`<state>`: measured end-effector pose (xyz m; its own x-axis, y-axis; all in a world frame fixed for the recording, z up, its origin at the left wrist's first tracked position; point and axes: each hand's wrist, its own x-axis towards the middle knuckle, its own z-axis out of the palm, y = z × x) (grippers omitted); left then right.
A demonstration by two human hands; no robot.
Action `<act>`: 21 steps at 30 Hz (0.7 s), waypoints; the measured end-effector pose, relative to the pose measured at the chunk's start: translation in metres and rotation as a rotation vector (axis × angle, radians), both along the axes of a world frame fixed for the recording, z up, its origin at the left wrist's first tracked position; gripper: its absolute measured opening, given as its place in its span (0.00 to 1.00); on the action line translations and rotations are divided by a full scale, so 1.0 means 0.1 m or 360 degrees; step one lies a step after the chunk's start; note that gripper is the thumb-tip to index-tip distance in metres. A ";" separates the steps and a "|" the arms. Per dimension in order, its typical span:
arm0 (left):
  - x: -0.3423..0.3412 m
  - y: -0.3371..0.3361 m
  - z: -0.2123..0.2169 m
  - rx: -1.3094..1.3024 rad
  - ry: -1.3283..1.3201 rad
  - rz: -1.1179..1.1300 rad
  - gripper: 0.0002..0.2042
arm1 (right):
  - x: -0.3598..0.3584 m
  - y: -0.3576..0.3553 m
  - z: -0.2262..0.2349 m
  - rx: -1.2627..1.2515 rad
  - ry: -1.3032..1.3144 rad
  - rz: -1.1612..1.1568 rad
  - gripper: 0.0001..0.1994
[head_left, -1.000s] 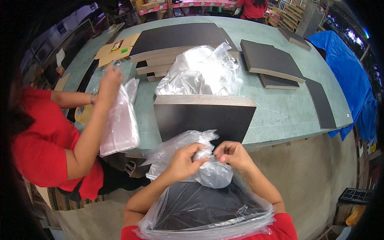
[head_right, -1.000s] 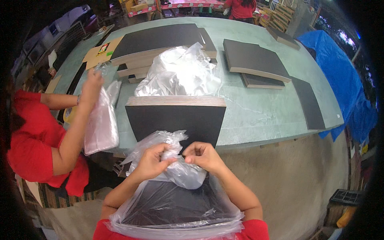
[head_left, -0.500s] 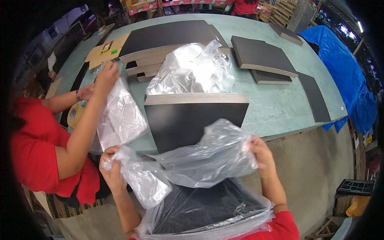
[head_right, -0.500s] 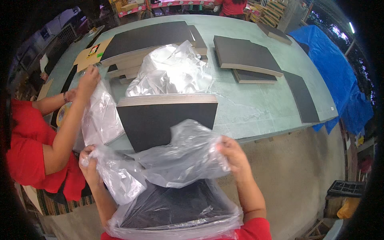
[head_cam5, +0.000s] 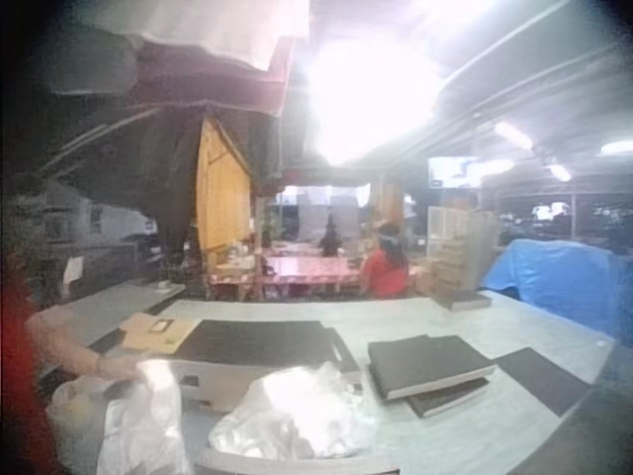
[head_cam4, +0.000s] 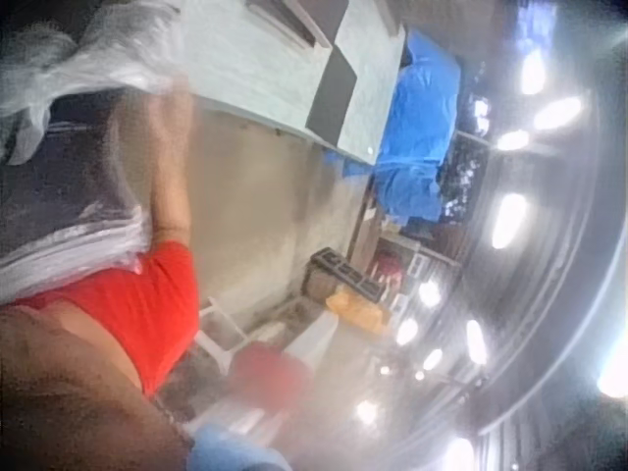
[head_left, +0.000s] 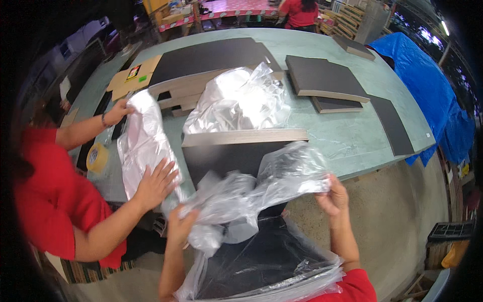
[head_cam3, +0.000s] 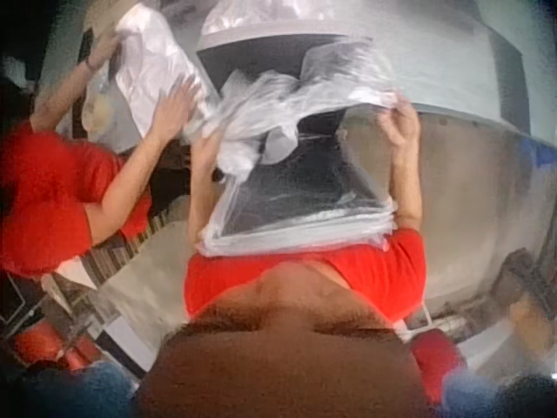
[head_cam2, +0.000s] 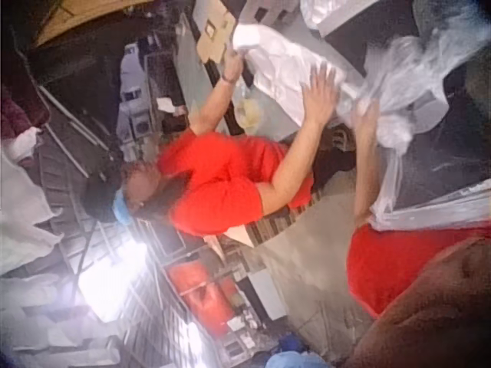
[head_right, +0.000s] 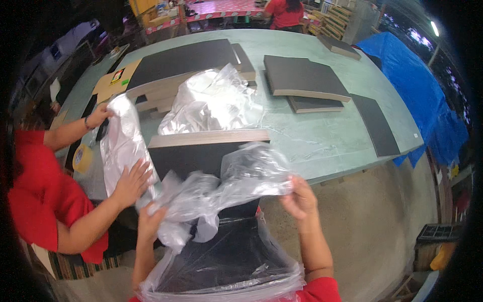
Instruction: The person wraps black books in plastic sheets by placing each book into a plastic sleeve and folding the edges.
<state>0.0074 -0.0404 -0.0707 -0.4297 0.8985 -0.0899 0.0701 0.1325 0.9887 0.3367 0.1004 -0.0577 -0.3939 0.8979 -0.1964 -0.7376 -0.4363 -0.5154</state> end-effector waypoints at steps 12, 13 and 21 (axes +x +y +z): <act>0.46 0.40 0.80 0.0574 0.0096 -0.0644 0.02 | -0.72 -0.16 0.54 0.0872 -0.0935 0.0817 0.08; 0.63 0.47 0.88 0.0527 0.0379 -0.0634 0.03 | -0.78 -0.17 0.52 0.0836 -0.0774 0.0785 0.08; 0.79 0.53 0.76 0.0315 -0.0062 -0.0871 0.07 | -0.95 -0.19 0.34 0.0759 -0.0465 0.0873 0.12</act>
<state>0.0868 0.0130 0.0058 0.1022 0.9901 0.0961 0.0391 -0.1006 0.9942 0.2419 0.0818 -0.0240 -0.7975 0.6033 -0.0025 -0.2863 -0.3821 -0.8786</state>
